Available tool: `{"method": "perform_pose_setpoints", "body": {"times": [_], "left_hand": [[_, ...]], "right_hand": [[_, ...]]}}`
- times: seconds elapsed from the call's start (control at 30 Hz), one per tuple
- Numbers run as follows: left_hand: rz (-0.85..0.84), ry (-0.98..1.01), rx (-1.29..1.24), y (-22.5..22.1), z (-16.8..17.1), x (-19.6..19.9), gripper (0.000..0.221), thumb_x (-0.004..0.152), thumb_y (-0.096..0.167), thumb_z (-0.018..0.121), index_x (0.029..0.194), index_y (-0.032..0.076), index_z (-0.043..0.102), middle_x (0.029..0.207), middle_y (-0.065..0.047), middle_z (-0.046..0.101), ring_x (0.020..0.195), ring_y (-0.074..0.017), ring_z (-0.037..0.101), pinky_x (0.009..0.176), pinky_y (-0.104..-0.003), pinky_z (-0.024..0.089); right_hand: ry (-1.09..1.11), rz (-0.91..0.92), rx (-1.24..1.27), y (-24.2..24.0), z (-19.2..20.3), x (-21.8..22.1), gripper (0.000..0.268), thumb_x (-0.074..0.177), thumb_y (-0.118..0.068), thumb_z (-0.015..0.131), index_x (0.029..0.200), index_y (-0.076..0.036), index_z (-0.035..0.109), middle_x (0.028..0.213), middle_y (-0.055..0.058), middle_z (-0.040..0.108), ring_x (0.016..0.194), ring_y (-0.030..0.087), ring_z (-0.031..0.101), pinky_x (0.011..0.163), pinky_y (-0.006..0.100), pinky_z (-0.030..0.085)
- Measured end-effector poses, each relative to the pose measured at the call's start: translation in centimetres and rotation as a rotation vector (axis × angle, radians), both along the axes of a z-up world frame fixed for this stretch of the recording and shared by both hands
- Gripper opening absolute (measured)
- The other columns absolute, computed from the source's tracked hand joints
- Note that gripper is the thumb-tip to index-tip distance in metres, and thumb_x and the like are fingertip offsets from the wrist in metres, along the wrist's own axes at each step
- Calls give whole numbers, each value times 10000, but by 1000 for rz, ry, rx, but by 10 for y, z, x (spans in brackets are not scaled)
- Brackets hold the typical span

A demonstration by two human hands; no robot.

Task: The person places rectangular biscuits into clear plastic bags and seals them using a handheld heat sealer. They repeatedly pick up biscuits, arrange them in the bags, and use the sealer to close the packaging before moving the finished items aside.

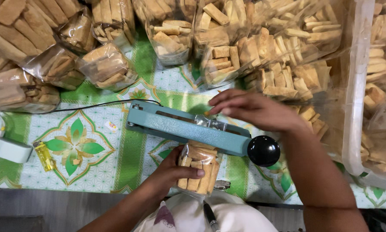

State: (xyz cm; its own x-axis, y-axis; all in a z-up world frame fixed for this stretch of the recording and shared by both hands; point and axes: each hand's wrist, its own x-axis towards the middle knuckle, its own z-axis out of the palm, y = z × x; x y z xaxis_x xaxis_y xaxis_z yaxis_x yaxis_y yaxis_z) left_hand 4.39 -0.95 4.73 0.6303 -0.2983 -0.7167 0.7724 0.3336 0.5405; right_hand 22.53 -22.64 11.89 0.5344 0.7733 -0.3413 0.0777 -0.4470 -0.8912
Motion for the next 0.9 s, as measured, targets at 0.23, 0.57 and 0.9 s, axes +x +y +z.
{"method": "perform_pose_setpoints", "body": {"times": [0.23, 0.57, 0.9], "left_hand": [[16, -14, -19, 0, -4, 0, 945, 602, 162, 850, 1428, -10, 423, 1239, -168, 703, 1111, -269, 709, 973, -393, 568], [22, -83, -32, -1, -14, -4, 960, 607, 149, 857, 1441, -32, 418, 1272, -168, 690, 1154, -264, 696, 997, -382, 556], [24, -127, -80, 1, -21, -7, 1023, 592, 148, 860, 1479, -23, 381, 1341, -177, 648, 1217, -270, 659, 1033, -391, 527]], "right_hand": [[-688, -18, -491, 5, 35, -73, 301, 950, -226, 567, 1161, -86, 730, 1058, 111, 728, 924, 315, 705, 746, 438, 574], [-397, -65, -486, 9, -50, -36, 333, 953, -329, 635, 1177, -99, 725, 1123, 150, 713, 1001, 353, 675, 871, 439, 523], [-355, -73, -398, 2, -59, -35, 150, 878, -166, 646, 958, -76, 736, 955, 120, 737, 890, 313, 700, 812, 410, 540]]}}
